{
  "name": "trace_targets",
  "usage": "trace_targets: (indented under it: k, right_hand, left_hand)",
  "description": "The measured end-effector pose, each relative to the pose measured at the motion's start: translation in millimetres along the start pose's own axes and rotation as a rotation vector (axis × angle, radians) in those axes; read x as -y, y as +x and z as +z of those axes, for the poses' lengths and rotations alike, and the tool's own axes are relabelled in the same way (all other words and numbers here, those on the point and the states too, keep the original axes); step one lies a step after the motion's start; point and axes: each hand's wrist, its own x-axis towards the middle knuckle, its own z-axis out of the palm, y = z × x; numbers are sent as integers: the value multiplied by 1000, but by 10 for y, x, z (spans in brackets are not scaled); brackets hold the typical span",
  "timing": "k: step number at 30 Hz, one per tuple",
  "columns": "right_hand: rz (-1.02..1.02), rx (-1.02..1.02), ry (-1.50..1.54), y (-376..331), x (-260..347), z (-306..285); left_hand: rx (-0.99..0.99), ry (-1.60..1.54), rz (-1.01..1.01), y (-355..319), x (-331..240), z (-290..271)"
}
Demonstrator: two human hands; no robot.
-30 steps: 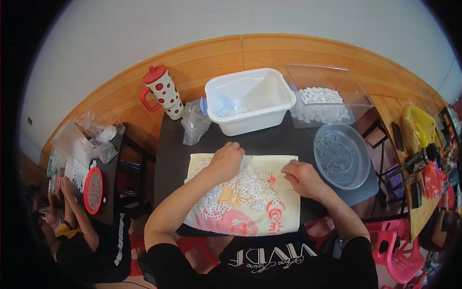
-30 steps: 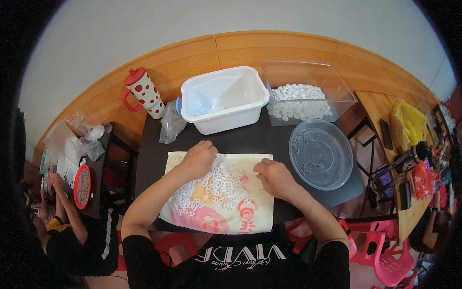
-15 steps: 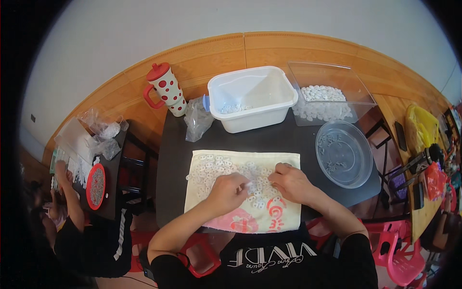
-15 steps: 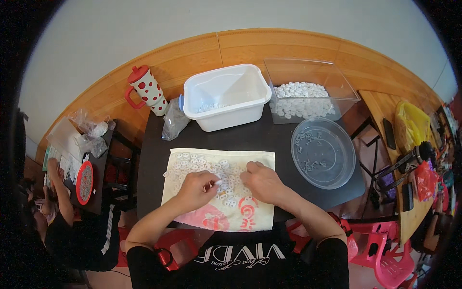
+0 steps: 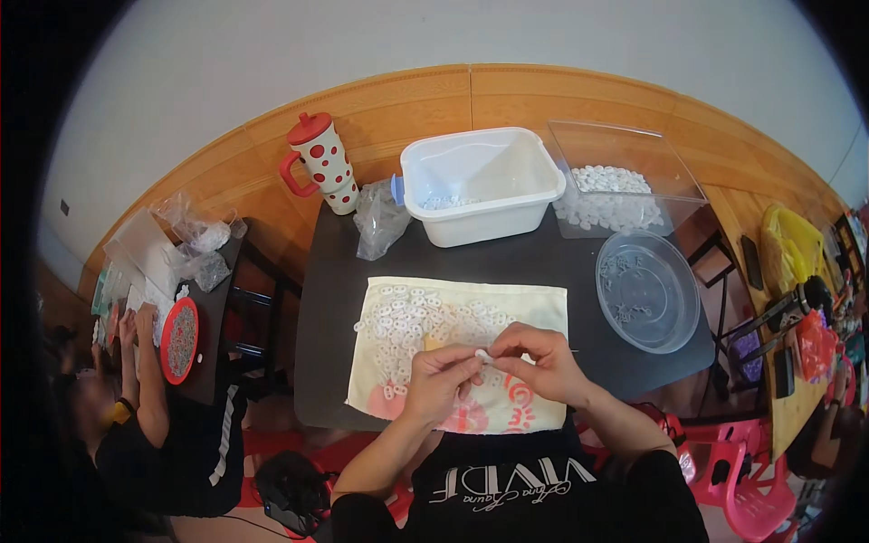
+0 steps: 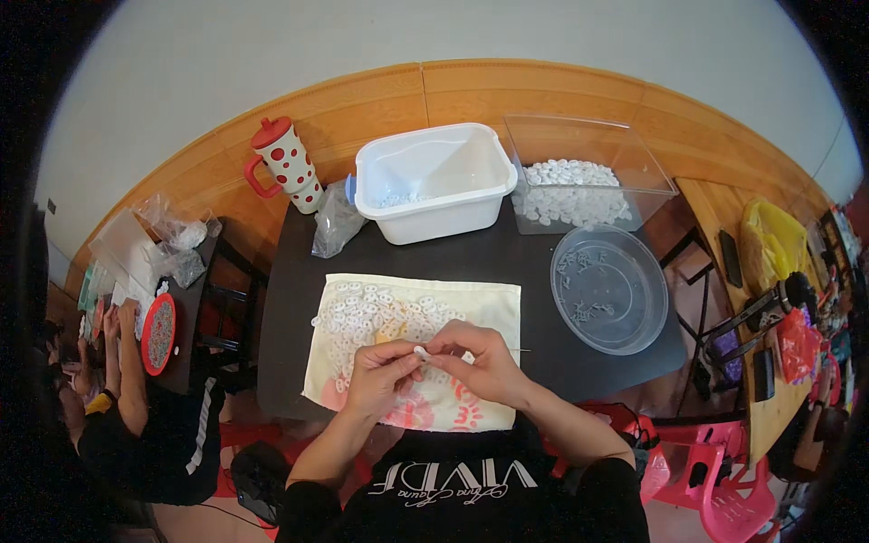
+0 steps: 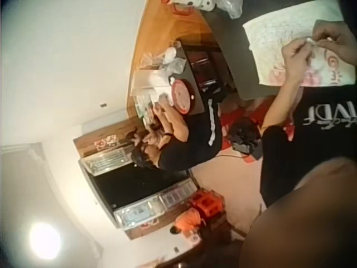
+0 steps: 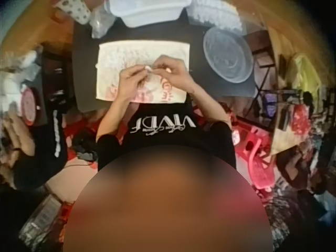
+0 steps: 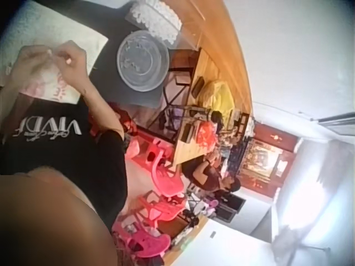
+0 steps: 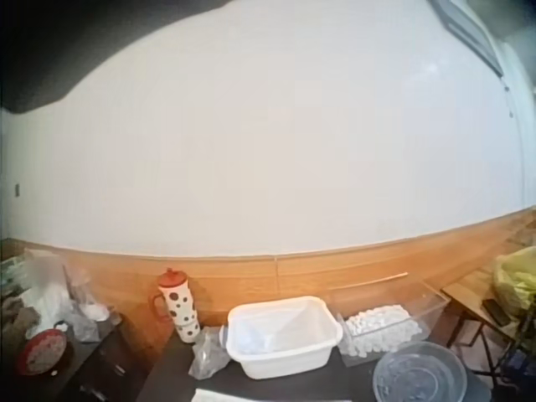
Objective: Inspecting and sorting small white plastic ring components into different containers at a table.
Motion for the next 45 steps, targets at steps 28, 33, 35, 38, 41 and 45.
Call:
trace_targets:
  k: [28,33,35,38,41,45]
  right_hand:
    - [-159,-107,-308,-182,0,97]
    - [-376,-107,-402,-196,-14,73]
    - [-411,-84,-457,-218,-3,44]
    - [-420,-80,-461,-270,68,-11]
    - [-480,-47,-623,-281,229,-336]
    - [-277,-299,-855,-314,358,-1223]
  left_hand:
    - [-33,921,539,-113,-23,96]
    - [134,446,394,-137,24,136]
    - [141,370,317,-109,45,141]
    - [146,318,296,-84,69,210]
    - [110,316,256,-97,85,220]
    - [13,347,360,-120,132,155]
